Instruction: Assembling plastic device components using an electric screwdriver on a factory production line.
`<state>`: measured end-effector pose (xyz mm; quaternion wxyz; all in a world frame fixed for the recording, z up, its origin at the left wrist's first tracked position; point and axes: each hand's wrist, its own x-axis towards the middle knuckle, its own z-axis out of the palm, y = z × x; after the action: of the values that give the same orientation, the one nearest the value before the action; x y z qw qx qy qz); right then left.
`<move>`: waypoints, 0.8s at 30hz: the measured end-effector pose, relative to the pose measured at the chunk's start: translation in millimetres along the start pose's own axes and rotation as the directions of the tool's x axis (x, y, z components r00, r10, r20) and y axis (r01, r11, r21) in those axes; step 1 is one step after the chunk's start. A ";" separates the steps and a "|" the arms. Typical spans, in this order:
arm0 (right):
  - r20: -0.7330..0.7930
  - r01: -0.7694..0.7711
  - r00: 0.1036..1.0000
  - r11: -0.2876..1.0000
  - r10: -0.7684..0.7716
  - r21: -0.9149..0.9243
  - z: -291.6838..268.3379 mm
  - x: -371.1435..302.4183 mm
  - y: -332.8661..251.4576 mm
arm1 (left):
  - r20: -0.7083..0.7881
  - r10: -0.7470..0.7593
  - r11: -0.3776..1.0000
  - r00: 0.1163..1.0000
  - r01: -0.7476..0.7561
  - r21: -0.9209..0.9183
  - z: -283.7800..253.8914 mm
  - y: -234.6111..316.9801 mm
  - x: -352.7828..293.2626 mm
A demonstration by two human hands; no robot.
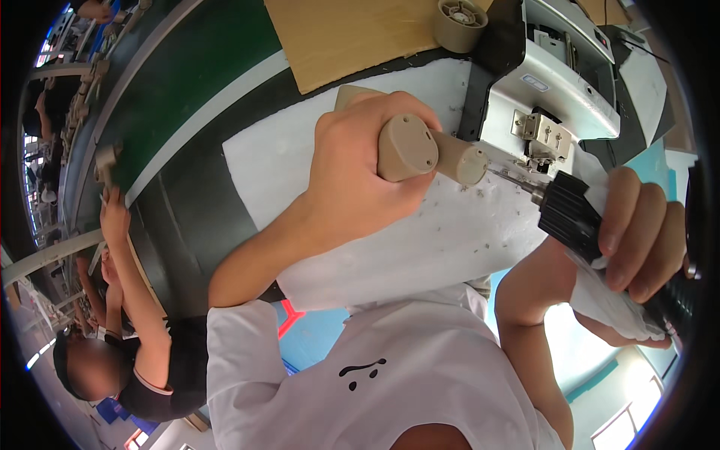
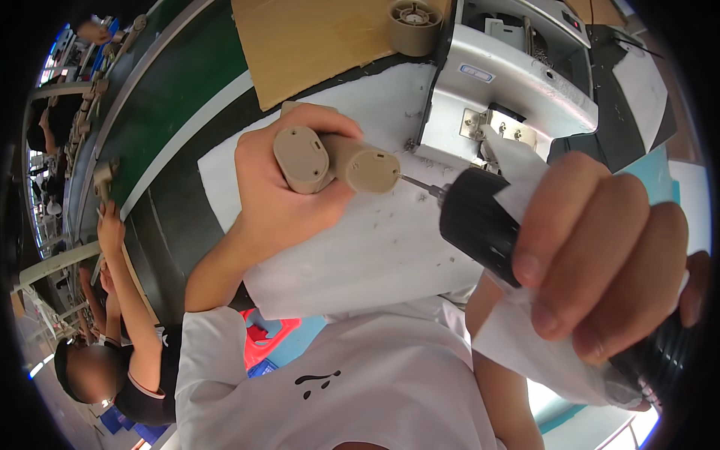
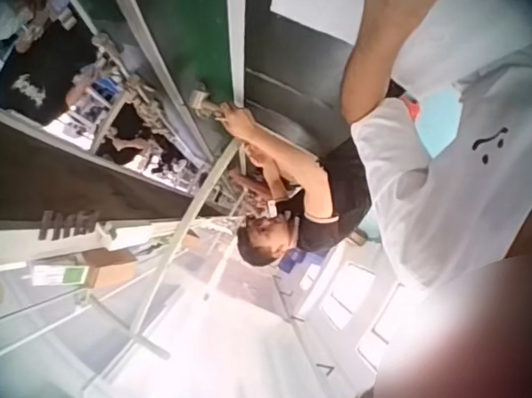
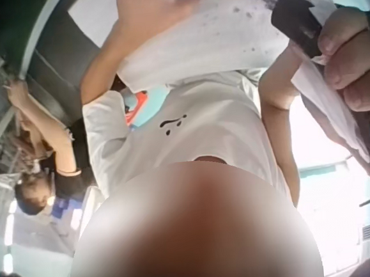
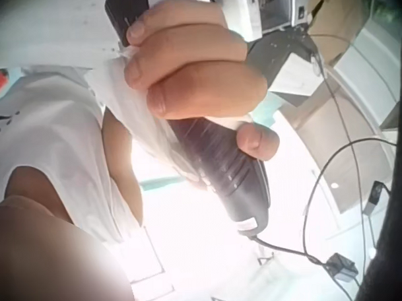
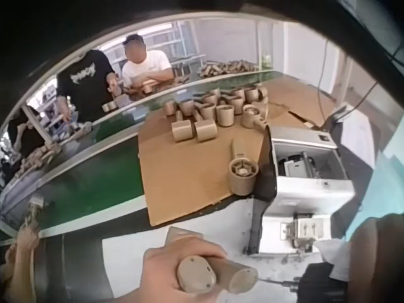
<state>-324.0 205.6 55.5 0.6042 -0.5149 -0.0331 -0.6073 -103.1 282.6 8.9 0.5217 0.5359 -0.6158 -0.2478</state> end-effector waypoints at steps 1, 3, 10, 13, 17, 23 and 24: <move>0.025 -0.013 1.000 1.000 0.013 -0.016 2.0 2.2 2.3 | -0.005 0.009 1.000 1.000 -0.009 0.005 -1.0 0.3 -0.6; 0.073 -0.036 0.997 0.998 0.040 -0.054 7.1 11.0 12.4 | -0.001 0.004 1.000 1.000 -0.004 0.007 -1.4 -0.5 -0.5; 0.226 -0.106 0.963 0.976 0.149 -0.192 29.2 22.2 22.3 | 0.030 -0.049 0.999 0.998 0.050 -0.011 -0.7 -0.7 0.3; 0.279 -0.124 0.939 0.956 0.200 -0.268 31.0 25.5 19.3 | 0.038 -0.036 0.999 0.999 0.036 -0.009 -0.2 -2.7 1.7; 0.343 -0.157 0.891 0.911 0.297 -0.380 -25.2 26.0 -22.0 | 0.079 -0.034 0.998 0.996 0.029 0.057 -8.1 1.9 -1.8; 0.298 -0.203 0.899 0.908 0.321 -0.366 -28.2 11.7 -12.5 | 0.123 -0.065 0.994 0.990 0.053 0.100 -6.1 1.4 -0.8; 0.283 -0.212 0.905 0.913 0.318 -0.349 -27.4 9.8 -9.1 | 0.125 -0.042 0.995 0.991 0.030 0.093 -5.2 1.4 -0.6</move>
<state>-344.5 183.0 54.5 0.5791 -0.6981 0.0317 -0.4199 -99.1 284.9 11.6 0.4524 0.5532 -0.6484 -0.2625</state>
